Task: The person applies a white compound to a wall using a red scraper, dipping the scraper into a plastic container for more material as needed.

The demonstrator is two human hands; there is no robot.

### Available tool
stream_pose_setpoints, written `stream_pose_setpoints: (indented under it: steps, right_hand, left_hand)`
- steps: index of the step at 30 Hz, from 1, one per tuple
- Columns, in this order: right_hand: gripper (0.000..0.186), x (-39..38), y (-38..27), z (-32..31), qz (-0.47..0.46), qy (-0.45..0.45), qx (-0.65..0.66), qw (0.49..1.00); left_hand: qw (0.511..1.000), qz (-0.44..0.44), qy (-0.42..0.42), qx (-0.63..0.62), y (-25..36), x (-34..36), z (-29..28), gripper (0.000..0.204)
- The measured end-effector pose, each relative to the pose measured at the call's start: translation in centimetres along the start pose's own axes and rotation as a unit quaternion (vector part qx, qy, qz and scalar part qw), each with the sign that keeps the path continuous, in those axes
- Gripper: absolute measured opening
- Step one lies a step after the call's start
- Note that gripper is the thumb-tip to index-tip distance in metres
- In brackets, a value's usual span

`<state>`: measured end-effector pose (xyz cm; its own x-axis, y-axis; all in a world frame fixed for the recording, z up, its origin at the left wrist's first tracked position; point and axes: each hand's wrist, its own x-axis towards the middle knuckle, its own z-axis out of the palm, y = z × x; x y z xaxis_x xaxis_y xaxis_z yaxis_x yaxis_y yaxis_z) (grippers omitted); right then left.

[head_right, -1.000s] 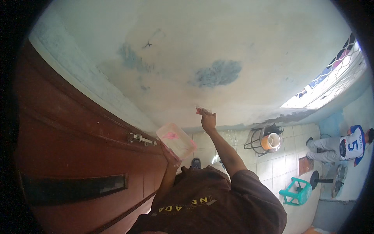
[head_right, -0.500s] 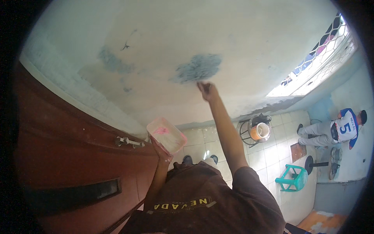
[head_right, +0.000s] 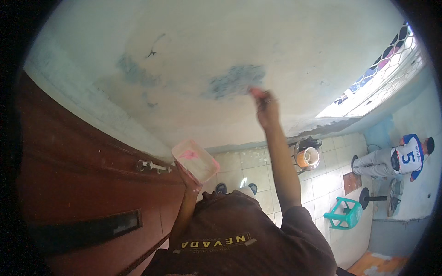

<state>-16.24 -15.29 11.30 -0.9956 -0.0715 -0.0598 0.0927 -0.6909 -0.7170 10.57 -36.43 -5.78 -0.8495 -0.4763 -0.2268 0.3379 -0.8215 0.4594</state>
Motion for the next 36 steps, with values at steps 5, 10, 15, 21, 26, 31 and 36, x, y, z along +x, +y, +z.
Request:
stream_pose_setpoints:
  steps: [5,10,15,21,26,31,36]
  right_hand:
    - [0.029,6.1,13.5,-8.9,0.249,0.068,0.022,0.966]
    - [0.032,15.1,2.8,-7.7,0.278,-0.161,0.281,0.904]
    - [0.027,8.9,-14.9,3.0,0.146,-0.148,0.298,0.932]
    - [0.015,4.1,-6.9,-5.3,0.099,-0.174,0.171,0.965]
    - [0.021,6.5,7.8,-10.8,0.299,0.071,0.068,0.949]
    - [0.033,15.8,-1.1,-10.3,0.19,-0.18,0.12,0.958]
    - [0.034,8.5,-16.0,1.5,0.297,-0.232,0.341,0.861]
  left_hand:
    - [1.0,0.004,0.0,-0.025,0.2,-0.1,-0.5,0.068]
    - [0.999,-0.003,-0.038,-0.018,0.0,0.2,-1.2,0.073]
    - [1.0,0.005,-0.011,0.018,-0.4,0.1,-1.1,0.073]
    - [1.0,0.006,0.017,0.012,-0.5,-0.1,2.2,0.067]
    - [0.999,0.033,0.018,-0.025,-3.0,1.9,0.6,0.068]
    - [1.0,0.0,-0.012,-0.026,-5.9,1.0,4.4,0.072]
    - [0.999,0.041,0.022,-0.003,-8.0,0.2,5.5,0.071]
